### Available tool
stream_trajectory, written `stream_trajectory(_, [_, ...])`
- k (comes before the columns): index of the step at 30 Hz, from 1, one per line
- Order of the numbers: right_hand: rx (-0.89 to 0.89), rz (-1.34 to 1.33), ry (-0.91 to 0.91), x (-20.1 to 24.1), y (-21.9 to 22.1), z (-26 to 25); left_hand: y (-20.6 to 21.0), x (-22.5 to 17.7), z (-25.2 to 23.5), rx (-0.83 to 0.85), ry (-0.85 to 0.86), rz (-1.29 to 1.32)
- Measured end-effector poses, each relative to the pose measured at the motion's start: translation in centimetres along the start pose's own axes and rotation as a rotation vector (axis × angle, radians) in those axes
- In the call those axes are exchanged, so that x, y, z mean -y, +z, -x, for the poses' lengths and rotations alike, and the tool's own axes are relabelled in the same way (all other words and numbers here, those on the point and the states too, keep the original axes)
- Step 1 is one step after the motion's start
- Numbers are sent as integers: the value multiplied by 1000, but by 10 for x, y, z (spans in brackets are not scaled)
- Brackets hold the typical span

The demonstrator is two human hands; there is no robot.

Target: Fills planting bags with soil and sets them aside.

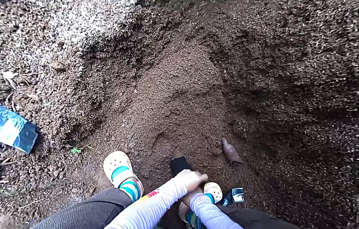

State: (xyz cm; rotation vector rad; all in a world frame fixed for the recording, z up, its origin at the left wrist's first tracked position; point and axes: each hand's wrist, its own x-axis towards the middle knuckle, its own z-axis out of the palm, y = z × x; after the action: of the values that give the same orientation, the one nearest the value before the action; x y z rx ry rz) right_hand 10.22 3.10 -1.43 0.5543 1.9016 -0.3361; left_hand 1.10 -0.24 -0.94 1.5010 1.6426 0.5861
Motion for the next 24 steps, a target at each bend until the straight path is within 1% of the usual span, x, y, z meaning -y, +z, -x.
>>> stream_trajectory(2, [-179,43,-94,-9,-48,8,-38,8,-2,-156,-82,44])
stream_trajectory(4, [-292,44,-217,-20,-88,17,-73,16,-1,-291,-150,131])
stream_trajectory(5, [-345,10,-293,-28,-105,22,-87,19,0,-351,-189,179])
stream_trajectory(6, [-419,-82,-373,-38,-120,27,-97,23,-1,-403,-235,214])
stream_trajectory(7, [-520,-244,-450,-50,-131,28,-104,30,-4,-447,-282,221])
stream_trajectory(8, [-627,-470,-496,-64,-136,24,-108,39,-8,-473,-331,202])
stream_trajectory(9, [-692,-745,-479,-77,-136,16,-109,49,-11,-486,-375,169])
stream_trajectory(10, [-709,-1042,-391,-89,-131,2,-109,56,-12,-495,-416,143])
stream_trajectory(11, [-673,-1350,-244,-98,-121,-17,-109,61,-12,-525,-446,124])
stream_trajectory(12, [-570,-1650,-74,-105,-107,-39,-109,61,-12,-560,-466,112])
stream_trajectory(13, [-409,-1896,49,-109,-90,-58,-109,59,-12,-587,-478,116])
stream_trajectory(14, [-229,-2074,96,-111,-71,-77,-108,55,-13,-620,-472,168])
stream_trajectory(15, [-107,-2213,117,-111,-58,-95,-106,51,-13,-653,-472,293])
stream_trajectory(16, [-73,-2325,134,-108,-53,-111,-106,47,-14,-653,-515,482])
stream_trajectory(17, [-110,-2427,153,-104,-59,-123,-110,44,-13,-593,-561,569])
stream_trajectory(18, [-182,-2511,158,-99,-71,-131,-113,44,-10,-524,-575,536])
stream_trajectory(19, [-259,-2586,126,-96,-85,-137,-115,45,-8,-454,-540,405])
stream_trajectory(20, [-314,-2668,58,-92,-98,-142,-115,49,-6,-409,-468,243])
stream_trajectory(21, [-339,-2752,-33,-90,-112,-150,-115,52,-4,-377,-404,101])
stream_trajectory(22, [-348,-2817,-84,-87,-126,-157,-114,55,-2,-362,-358,8])
stream_trajectory(24, [-347,-2904,-140,-81,-151,-168,-112,62,2,-294,-342,-14])
